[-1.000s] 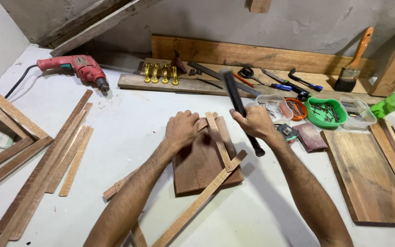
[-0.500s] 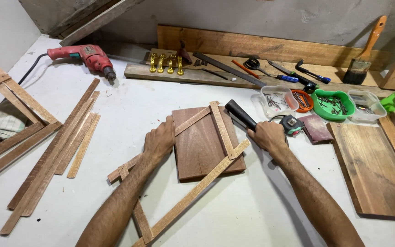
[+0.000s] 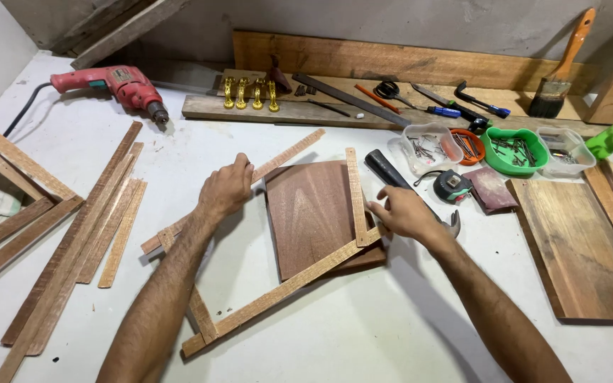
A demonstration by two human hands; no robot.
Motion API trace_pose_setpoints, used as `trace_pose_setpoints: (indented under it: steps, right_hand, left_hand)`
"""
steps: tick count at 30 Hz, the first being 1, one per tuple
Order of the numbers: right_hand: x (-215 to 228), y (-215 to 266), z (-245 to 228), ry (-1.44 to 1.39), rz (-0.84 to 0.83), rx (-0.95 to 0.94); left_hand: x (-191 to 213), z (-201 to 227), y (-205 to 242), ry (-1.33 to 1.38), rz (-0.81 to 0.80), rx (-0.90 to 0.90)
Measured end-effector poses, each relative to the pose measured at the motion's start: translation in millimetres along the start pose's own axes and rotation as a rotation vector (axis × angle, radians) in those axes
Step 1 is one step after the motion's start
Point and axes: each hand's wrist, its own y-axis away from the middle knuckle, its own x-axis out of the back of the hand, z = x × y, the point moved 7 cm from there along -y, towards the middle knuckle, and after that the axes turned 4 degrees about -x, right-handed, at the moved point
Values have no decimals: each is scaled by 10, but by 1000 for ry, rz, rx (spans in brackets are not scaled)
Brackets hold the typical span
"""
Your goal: The person assembles a small wooden frame on a workbench. They measure and mark a wooden strip with a steel ruler and pencil, position the strip against the frame, and hammer nails to fasten the joints, repositioning the frame to work on different sides.
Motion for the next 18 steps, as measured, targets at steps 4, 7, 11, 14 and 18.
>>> trace_pose_setpoints:
  steps: [4, 7, 11, 14, 18]
  right_hand:
    - [-85, -371, -343, -144, 10, 82]
    - [-128, -693, -571, -240, 27, 113]
    - [-8, -754, -917, -46, 42, 82]
    - [33, -747, -937, -150, -77, -73]
    - [-198, -1223, -491, -354, -86, -126]
  left_hand:
    - [85, -101, 14, -42, 4, 2]
    - [141, -208, 57, -45, 15, 19]
    - [212, -295, 122, -40, 56, 15]
    - [271, -291, 170, -24, 58, 51]
    - [281, -238, 142, -36, 79, 58]
